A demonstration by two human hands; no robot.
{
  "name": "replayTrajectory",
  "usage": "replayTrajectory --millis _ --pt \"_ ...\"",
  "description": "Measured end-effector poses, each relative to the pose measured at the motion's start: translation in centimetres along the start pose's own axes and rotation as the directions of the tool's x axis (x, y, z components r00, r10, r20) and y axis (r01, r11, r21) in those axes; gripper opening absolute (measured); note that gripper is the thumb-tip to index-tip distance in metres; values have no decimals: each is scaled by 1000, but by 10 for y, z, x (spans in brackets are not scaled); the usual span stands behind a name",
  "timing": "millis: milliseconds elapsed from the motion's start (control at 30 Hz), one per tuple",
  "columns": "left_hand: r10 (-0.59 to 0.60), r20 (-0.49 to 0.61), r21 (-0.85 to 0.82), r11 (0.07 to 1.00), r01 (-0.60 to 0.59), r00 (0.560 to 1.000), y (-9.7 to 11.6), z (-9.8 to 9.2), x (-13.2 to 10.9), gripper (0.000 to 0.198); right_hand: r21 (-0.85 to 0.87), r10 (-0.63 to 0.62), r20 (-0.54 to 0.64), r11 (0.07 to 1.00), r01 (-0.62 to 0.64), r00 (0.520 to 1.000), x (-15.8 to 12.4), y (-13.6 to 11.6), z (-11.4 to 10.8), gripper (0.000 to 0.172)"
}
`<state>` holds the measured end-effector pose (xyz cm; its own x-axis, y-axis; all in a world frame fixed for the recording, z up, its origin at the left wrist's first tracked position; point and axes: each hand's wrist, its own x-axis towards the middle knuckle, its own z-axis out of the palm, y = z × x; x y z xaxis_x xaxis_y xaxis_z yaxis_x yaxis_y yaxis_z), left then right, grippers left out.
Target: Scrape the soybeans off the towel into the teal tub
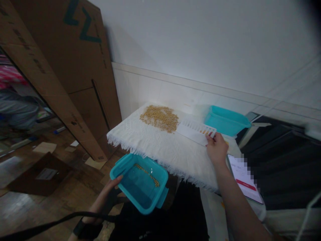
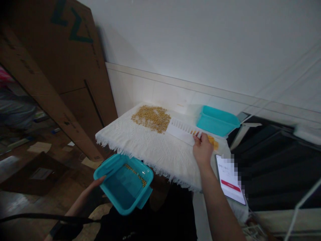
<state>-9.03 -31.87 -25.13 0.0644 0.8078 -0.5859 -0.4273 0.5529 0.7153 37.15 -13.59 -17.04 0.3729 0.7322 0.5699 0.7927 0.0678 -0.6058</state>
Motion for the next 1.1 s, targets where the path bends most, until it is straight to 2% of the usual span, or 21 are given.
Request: replayTrajectory --millis 200,400,567,700,867,1000,1100 --pt "3 -21 -10 1000 -4 1000 2 3 -1 107 117 40 26 992 -43 999 -8 -15 9 40" --pt "0 -34 5 1000 0 999 -3 -1 3 108 371 91 117 920 -128 989 -16 -23 17 56" --pt "-6 -21 27 1000 7 1000 -2 -4 4 103 438 131 70 887 -149 989 -14 -21 17 57" --pt "1 -18 3 1000 -1 1000 1 5 0 103 495 164 67 851 -176 984 -15 -22 13 63" --pt "28 8 -1 1000 -28 1000 5 20 -6 101 553 103 222 806 -212 970 -17 -29 5 68" --pt "37 31 16 999 -38 999 7 25 -8 91 536 -5 436 805 -256 900 -9 -36 12 67" --pt "31 28 17 999 -31 999 7 25 -9 98 504 -34 516 820 -272 856 8 -43 29 65"
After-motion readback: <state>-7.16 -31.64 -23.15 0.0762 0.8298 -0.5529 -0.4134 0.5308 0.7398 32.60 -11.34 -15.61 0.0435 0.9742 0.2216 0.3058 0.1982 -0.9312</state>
